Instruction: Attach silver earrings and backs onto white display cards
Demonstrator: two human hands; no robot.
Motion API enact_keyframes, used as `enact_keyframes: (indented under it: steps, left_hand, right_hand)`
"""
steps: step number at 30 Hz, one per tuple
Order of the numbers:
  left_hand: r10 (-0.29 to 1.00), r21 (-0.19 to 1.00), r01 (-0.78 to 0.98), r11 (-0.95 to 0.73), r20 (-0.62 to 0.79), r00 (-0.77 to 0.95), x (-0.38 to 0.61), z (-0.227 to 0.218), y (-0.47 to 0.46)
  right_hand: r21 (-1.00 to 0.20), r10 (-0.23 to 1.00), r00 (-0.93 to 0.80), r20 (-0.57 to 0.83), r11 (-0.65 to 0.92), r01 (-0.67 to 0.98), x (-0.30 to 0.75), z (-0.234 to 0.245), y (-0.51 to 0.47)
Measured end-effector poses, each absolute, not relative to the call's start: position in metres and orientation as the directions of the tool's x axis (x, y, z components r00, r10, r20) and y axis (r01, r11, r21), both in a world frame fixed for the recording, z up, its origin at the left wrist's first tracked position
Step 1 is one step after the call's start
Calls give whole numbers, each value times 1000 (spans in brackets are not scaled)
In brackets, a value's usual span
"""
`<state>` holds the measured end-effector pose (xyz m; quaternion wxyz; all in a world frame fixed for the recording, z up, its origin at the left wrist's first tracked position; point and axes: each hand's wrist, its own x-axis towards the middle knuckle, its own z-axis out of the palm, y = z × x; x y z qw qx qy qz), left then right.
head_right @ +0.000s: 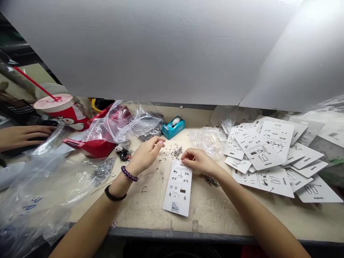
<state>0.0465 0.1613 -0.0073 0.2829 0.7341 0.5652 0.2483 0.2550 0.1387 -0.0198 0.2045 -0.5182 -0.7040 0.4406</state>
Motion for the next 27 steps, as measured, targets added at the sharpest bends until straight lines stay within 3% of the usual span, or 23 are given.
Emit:
enact_keyframes:
  steps: [3, 6, 7, 9, 12, 19, 27]
  left_hand:
    - [973, 658, 720, -221, 101, 206, 43, -10, 165]
    - [963, 593, 758, -270, 159, 218, 46, -14, 164]
    - [959, 575, 767, -283, 172, 225, 47, -15, 164]
    - [956, 557, 777, -293, 181, 231, 48, -18, 164]
    - [961, 553, 786, -277, 172, 218, 46, -21, 165]
    - [942, 575, 749, -331, 250, 224, 46, -16, 172]
    - [945, 347, 880, -324, 87, 314, 75, 15, 216]
  right_hand:
    - [-695, 939, -340, 60, 284, 661, 246, -18, 165]
    - [-467, 901, -312, 301, 425, 776, 235, -8, 206]
    - [-380, 891, -339, 304, 439, 814, 232, -4, 220]
    - [-265, 880, -445, 164, 474, 840, 230, 2, 247]
    - [-265, 824, -567, 1, 547, 794, 232, 7, 270]
    - [-156, 834, -552, 22, 548, 822, 246, 0, 266]
    - [-32, 815, -578, 21, 579, 815, 249, 6, 264]
